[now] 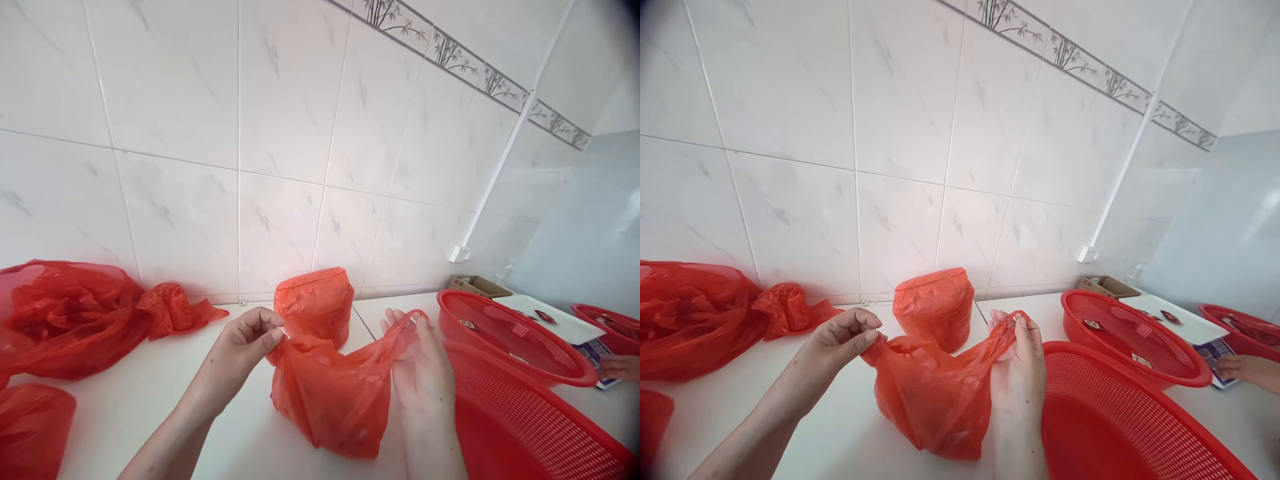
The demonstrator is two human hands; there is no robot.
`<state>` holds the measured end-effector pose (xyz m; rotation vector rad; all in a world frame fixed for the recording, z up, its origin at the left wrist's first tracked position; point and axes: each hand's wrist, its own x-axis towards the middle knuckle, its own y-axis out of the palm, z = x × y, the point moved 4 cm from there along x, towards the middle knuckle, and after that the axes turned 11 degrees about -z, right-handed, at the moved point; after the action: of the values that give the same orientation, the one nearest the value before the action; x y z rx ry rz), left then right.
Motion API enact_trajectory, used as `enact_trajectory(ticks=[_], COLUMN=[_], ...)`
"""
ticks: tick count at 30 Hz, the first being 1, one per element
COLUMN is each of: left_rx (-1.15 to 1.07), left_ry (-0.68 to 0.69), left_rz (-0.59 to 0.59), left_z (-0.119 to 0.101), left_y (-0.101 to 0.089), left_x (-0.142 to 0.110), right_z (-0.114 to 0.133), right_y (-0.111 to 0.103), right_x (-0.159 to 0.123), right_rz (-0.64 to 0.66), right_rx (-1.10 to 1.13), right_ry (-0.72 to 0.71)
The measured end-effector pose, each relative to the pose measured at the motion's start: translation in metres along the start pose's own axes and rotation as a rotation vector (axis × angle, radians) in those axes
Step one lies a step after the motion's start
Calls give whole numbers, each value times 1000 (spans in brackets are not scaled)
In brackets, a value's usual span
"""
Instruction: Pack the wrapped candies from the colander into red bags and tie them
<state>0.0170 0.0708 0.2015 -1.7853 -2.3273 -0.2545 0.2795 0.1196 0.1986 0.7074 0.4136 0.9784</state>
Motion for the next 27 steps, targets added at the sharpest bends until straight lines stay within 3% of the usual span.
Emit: enact_trajectory(ticks=[5, 11, 13, 17, 20, 24, 27], left_rx=[174, 793, 873, 816, 736, 343, 127], left_ry=[-10, 74, 142, 169, 140, 32, 17], left_rz=[4, 27, 20, -38, -111, -192, -157], left_z=[-2, 12, 20, 33, 31, 19, 7], left_y=[3, 8, 12, 15, 11, 3, 7], left_x=[-14, -26, -26, -18, -11, -4, -2], right_z=[2, 4, 4, 3, 3, 4, 1], right_y=[0, 3, 4, 3, 2, 2, 4], right_x=[-2, -8, -9, -10, -9, -8, -12], right_rz=[-4, 39, 45, 33, 23, -3, 6], right_rx=[15, 1, 0, 24, 19, 20, 47], right_ry=[11, -51, -65, -39, -24, -11, 17])
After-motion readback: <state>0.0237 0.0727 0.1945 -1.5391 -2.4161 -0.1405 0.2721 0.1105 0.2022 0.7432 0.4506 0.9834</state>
